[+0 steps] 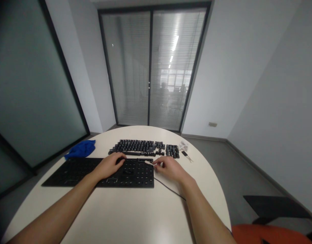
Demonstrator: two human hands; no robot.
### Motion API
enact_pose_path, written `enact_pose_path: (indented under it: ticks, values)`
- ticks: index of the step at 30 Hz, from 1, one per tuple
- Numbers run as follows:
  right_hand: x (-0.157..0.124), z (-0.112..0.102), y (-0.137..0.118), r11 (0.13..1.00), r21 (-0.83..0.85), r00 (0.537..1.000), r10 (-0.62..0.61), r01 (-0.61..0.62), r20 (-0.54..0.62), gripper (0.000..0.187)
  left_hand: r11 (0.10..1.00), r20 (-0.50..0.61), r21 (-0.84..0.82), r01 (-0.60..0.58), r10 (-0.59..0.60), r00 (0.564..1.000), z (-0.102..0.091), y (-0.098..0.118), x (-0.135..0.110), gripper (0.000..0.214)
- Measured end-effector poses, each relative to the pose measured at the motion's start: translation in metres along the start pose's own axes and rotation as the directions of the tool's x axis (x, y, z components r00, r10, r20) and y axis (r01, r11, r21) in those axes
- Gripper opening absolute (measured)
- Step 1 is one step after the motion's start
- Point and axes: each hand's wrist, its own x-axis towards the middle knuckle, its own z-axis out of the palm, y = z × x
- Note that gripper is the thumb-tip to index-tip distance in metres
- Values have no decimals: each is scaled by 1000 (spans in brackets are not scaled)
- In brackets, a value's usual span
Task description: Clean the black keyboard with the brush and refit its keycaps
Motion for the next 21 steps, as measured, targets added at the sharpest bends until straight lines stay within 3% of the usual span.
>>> enact_pose_path:
  ticks: [21]
  values:
    - [0,-2,5,999,-3,999,33,-33,5,31,1000,10,17,2,-3,1000,0,0,0,23]
